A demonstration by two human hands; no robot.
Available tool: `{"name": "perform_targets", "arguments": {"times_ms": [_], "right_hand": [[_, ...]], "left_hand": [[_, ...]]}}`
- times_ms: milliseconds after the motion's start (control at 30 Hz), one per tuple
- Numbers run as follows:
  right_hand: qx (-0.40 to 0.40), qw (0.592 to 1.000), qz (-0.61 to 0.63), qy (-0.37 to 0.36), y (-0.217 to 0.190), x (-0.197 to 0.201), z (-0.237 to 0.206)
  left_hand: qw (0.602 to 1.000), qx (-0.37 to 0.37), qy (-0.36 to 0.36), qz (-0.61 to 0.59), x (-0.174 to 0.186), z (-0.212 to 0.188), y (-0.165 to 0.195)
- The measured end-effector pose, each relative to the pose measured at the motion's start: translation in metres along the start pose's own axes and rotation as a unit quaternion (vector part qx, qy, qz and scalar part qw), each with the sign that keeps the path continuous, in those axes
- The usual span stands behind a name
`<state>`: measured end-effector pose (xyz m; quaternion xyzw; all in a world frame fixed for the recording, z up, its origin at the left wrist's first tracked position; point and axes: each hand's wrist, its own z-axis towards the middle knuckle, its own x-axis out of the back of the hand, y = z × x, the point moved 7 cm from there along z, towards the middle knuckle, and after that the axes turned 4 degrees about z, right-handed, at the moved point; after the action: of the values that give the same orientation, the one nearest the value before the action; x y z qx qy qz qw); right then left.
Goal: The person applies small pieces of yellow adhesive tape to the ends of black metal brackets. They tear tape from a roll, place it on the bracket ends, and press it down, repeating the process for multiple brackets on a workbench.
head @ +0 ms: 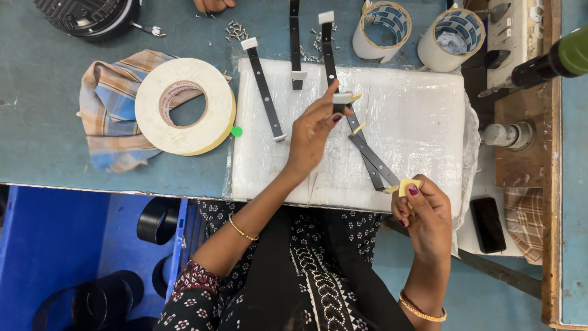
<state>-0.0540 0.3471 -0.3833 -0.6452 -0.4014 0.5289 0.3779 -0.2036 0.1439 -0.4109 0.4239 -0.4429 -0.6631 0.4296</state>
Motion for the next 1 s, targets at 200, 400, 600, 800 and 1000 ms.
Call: {"name": "perform_targets", "arguments": {"times_ms": [200,400,600,800,1000], "right_hand": [[0.011,0.999,0.033,-0.036,-0.010,0.000,-0.012],[0.116,0.988,-0.045,0.086,-0.064,0.058,-0.036],[0.071,0.925,-0.201,0.315,-0.040,0.196,-0.040],[-0.106,0.908,-0.296,0.276,0.105,0.290,0.010],[-0.128,0.852,-0.421,0.282,0.156,0.298,0.046]], "left_hand": [[1.000,0.009,-0.024,-0.002,0.004,0.004,-0.014],[0.984,0.151,0.055,-0.071,0.011,-0.005,-0.034],[0.996,0.061,0.019,0.056,0.007,-0.007,-0.012],[0.942,-0.085,0.060,0.319,-0.014,-0.024,0.057],[0.918,-0.043,-0.254,0.302,-0.094,-0.041,0.070]]}}
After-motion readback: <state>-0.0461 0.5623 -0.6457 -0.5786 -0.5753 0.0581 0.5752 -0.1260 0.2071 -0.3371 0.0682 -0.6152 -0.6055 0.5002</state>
